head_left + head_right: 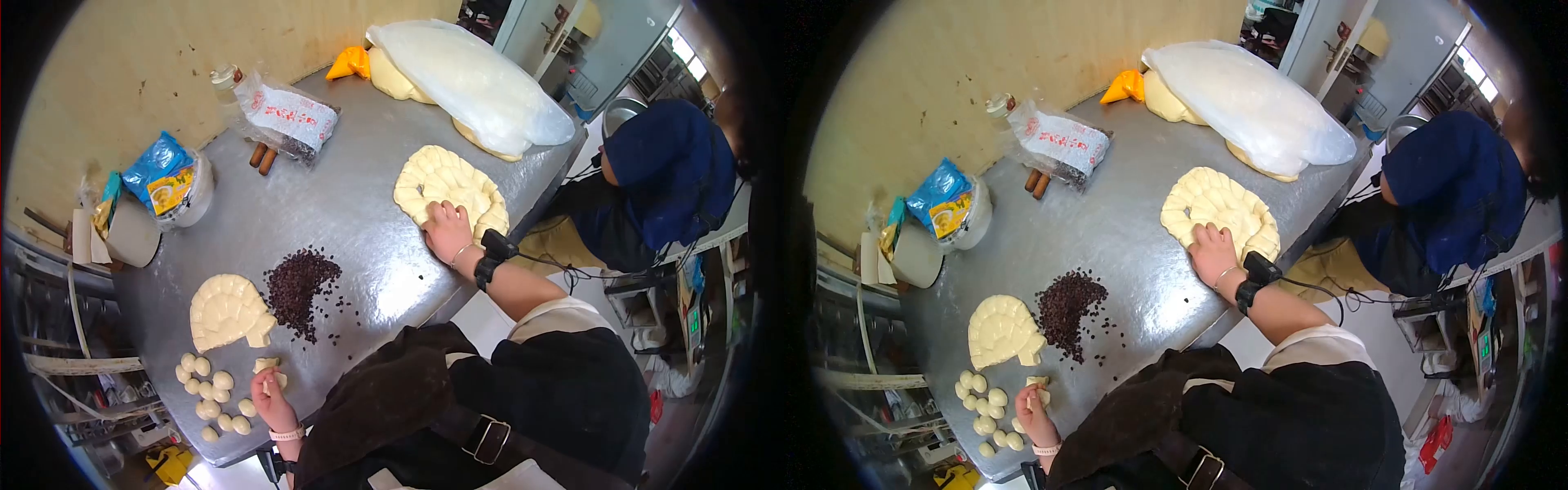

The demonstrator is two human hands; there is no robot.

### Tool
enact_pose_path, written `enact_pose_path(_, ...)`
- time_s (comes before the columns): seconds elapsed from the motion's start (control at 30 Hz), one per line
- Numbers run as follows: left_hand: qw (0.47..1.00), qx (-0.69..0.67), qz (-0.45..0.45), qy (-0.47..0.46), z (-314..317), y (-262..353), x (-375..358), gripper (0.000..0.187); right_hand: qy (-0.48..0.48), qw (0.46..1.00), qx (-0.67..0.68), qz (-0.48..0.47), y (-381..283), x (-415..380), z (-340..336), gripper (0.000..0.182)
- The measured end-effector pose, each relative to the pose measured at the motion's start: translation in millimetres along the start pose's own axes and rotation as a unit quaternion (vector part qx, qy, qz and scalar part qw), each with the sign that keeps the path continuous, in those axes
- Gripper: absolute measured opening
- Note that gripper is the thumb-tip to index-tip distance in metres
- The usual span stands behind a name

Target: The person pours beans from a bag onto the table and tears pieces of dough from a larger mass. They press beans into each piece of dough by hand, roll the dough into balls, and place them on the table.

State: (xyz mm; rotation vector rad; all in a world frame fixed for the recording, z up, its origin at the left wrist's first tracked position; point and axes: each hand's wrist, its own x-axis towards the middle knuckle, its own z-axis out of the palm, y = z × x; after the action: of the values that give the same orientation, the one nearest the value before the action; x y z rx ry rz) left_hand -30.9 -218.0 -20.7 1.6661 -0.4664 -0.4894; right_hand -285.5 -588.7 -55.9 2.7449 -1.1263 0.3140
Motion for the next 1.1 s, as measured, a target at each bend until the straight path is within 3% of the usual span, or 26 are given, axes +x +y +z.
enact_pose_path(0.23, 1.0, 0.01, 0.015, 0.014, -7.3, -3.9, -5.0, 0.013, -0.063, 0.996, -0.057, -0.005, -2.4, 10.1, 8.2, 0.016)
enact_pose_path(0.3, 1.0, 0.016, 0.008, 0.023, -10.7, -4.3, -11.2, 0.013, -0.061, 0.996, 0.039, -0.045, -8.5, 5.2, -17.6, 0.014)
enact_pose_path(0.33, 1.0, 0.013, 0.012, 0.026, -9.6, -3.7, -11.5, 0.013, -0.064, 0.996, 0.04, -0.051, -8.9, -0.1, -12.7, 0.014)
enact_pose_path(0.4, 0.999, 0.01, 0.011, 0.035, -11.5, -6.4, -17.8, 0.013, -0.018, 0.977, 0.177, -0.12, -11.6, -21.5, 3.3, 0.013)
enact_pose_path(0.43, 0.999, -0.004, 0.004, 0.033, -11.8, -10.8, -18.3, 0.013, -0.002, 0.976, 0.195, -0.1, -11.8, -30.2, 8.9, 0.014)
enact_pose_path(0.57, 1.0, 0.014, 0.008, 0.02, -8.8, -13.6, -19.1, 0.013, 0.02, 0.986, 0.16, -0.051, -7.5, -32.6, 24.9, 0.014)
enact_pose_path(0.63, 1.0, 0.02, 0.004, 0.016, -6.8, -10.9, -18.6, 0.012, -0.074, 0.992, 0.102, -0.018, -8.4, -25.3, 24.7, 0.014)
enact_pose_path(0.77, 1.0, 0.004, 0.014, 0.011, -3.3, 1.4, -16.7, 0.012, -0.124, 0.991, 0.04, 0.013, -11.9, -6.2, 23.6, 0.014)
enact_pose_path(1.0, 0.999, -0.011, -0.001, 0.035, -14.0, -16.7, -26.5, 0.012, -0.201, 0.978, -0.017, -0.044, -17.1, -5.8, 5.6, 0.014)
enact_pose_path(1.1, 0.999, 0.003, 0.001, 0.032, -13.2, -18.5, -29.5, 0.011, -0.148, 0.98, -0.005, -0.135, -22.6, -23.5, 2.5, 0.013)
